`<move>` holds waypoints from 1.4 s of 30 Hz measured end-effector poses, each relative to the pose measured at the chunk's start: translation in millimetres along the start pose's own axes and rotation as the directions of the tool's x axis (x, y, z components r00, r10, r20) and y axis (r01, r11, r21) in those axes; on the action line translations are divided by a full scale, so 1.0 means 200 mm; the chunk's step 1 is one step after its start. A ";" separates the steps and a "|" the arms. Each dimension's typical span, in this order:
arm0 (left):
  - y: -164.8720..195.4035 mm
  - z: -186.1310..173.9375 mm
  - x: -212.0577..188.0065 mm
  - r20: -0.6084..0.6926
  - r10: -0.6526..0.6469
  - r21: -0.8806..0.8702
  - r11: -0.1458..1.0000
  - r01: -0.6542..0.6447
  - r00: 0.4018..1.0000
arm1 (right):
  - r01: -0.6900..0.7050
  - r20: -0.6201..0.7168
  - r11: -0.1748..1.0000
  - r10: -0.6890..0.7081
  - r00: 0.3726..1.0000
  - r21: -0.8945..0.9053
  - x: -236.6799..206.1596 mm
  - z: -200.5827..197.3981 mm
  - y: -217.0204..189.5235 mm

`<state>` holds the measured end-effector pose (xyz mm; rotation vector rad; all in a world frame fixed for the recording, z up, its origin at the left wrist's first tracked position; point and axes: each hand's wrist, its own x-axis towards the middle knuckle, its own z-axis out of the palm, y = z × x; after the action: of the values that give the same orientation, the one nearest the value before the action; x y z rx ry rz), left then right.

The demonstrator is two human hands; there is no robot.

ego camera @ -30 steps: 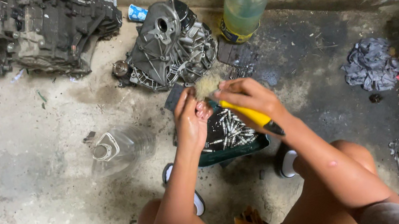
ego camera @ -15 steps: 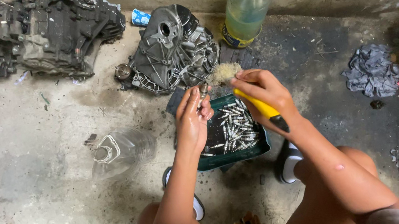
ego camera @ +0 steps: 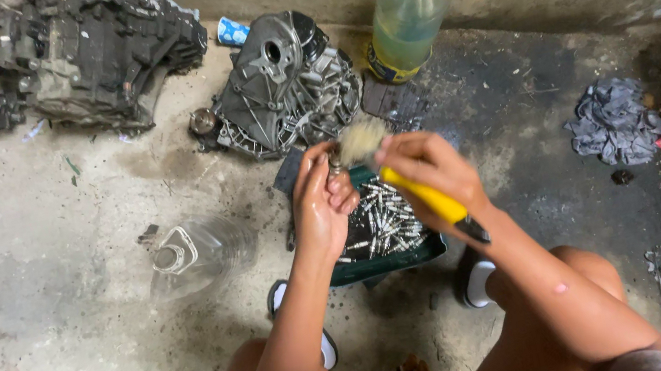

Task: The person sits on the floor and scrubs small metal screws one by one with a yellow-handled brush. They occasionally rinse the screws in a clear plastic bottle of water and place them back into a green tray.

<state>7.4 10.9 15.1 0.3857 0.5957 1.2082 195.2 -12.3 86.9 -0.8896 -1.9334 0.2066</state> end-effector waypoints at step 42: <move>-0.04 -0.01 0.05 -0.035 -0.088 -0.093 0.992 0.084 0.996 | -0.090 0.049 0.993 0.086 0.995 0.078 0.04 -0.01 -0.03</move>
<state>14.6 17.8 6.4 0.2567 0.5827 1.1579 192.1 -12.3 97.5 -0.9241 -1.9156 0.3571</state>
